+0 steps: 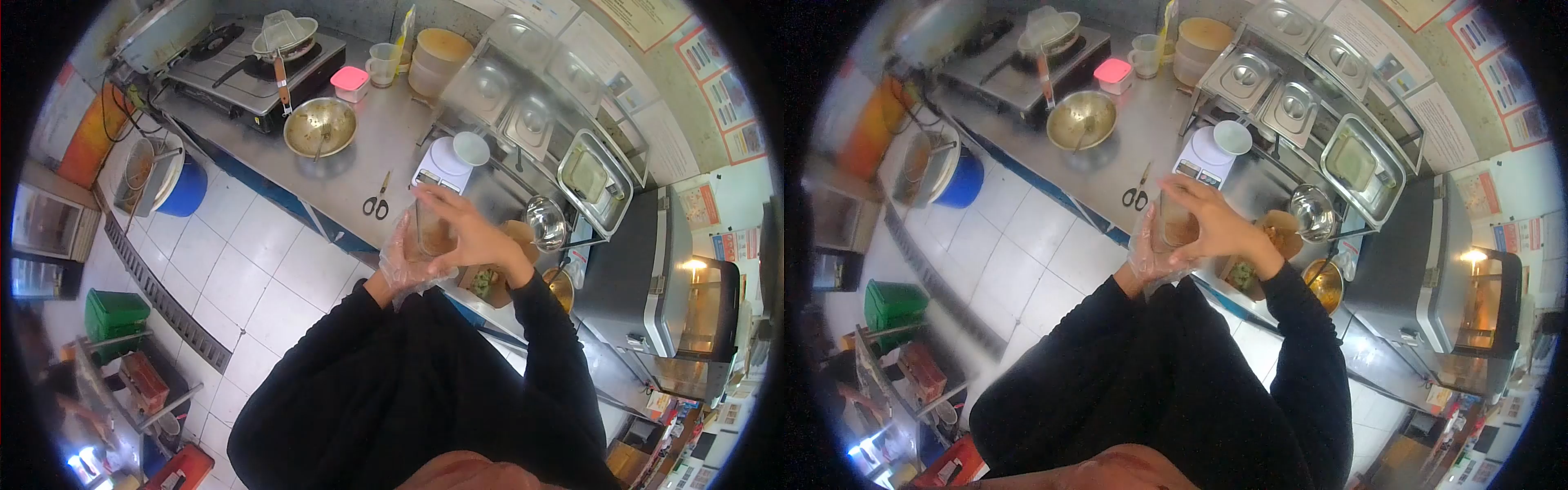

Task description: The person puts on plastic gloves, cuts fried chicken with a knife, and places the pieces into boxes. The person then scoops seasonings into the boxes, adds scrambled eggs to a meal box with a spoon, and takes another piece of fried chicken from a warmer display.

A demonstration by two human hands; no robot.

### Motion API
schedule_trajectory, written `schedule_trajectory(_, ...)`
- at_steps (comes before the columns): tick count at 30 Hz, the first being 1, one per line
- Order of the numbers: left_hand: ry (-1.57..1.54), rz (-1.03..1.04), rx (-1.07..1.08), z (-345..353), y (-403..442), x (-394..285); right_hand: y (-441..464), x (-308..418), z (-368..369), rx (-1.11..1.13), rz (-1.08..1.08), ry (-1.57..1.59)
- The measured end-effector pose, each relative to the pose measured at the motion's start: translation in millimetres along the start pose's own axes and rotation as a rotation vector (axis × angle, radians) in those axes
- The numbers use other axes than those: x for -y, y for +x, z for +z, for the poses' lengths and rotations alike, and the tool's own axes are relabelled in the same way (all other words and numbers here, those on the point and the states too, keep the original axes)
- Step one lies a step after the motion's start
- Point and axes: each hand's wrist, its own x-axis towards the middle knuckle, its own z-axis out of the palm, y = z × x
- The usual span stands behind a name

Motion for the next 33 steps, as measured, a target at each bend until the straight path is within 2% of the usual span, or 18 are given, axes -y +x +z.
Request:
schedule_trajectory(2, 0.036, 0.015, -0.036, 7.0, 4.0, 1.1, -4.5, 4.6, -10.2, -0.01, 0.005, 0.048)
schedule_trajectory(4, 0.074, 0.022, -0.068, 14.7, 7.0, 3.0, -12.3, 12.6, -19.1, 0.058, 0.103, -0.066)
schedule_trajectory(7, 0.037, -0.092, -0.049, 21.7, 15.4, 8.5, -26.3, 14.7, -23.2, 0.02, 0.202, -0.028)
schedule_trajectory(9, 0.139, -0.085, -0.071, 22.9, 25.7, 15.9, -42.5, 12.5, -22.6, -0.039, 0.249, -0.036)
schedule_trajectory(11, 0.159, -0.17, -0.022, 34.6, 35.9, 24.9, -63.3, 8.3, -25.3, -0.106, 0.302, -0.049)
schedule_trajectory(13, 0.181, -0.251, 0.027, 38.8, 49.0, 37.2, -83.1, 5.5, -32.7, -0.161, 0.297, 0.019)
schedule_trajectory(14, 0.109, -0.35, -0.029, 34.4, 57.2, 43.5, -92.3, 4.6, -44.1, -0.178, 0.306, 0.006)
schedule_trajectory(16, 0.048, -0.456, -0.083, 26.5, 70.0, 50.5, -114.9, -0.2, -79.7, -0.263, 0.164, -0.151)
schedule_trajectory(18, 0.415, -0.349, -0.201, 17.5, 77.4, 51.2, -150.6, -17.2, -130.3, -0.408, 0.245, -0.274)
schedule_trajectory(19, 0.419, -0.351, -0.198, 8.8, 77.9, 47.9, -170.9, -28.4, -157.6, -0.464, 0.313, -0.32)
schedule_trajectory(21, 0.498, -0.172, -0.287, -11.3, 72.3, 31.9, -199.7, -44.8, -207.2, -0.484, 0.596, -0.586)
schedule_trajectory(23, 0.517, -0.118, -0.254, -27.7, 60.3, 18.8, -231.5, -106.5, -237.2, -0.399, 0.753, -0.815)
schedule_trajectory(25, 0.539, -0.065, -0.226, -31.1, 48.9, 11.4, -246.7, -164.9, -246.4, -0.344, 0.755, -0.799)
schedule_trajectory(27, 0.436, 0.02, -0.345, -23.1, 38.6, 7.7, -250.8, -189.3, -249.6, -0.285, 0.748, -0.78)
schedule_trajectory(29, 0.414, 0.076, -0.381, -17.1, 27.8, 2.8, -247.2, -208.2, -245.9, -0.197, 0.839, -0.777)
schedule_trajectory(31, 0.384, 0.137, -0.421, -14.0, 16.9, -1.1, -249.6, -219.7, -247.2, -0.227, 0.775, -0.678)
schedule_trajectory(33, 0.407, 0.213, -0.442, -14.3, 11.2, -4.2, -252.2, -216.5, -245.9, -0.231, 0.806, -0.707)
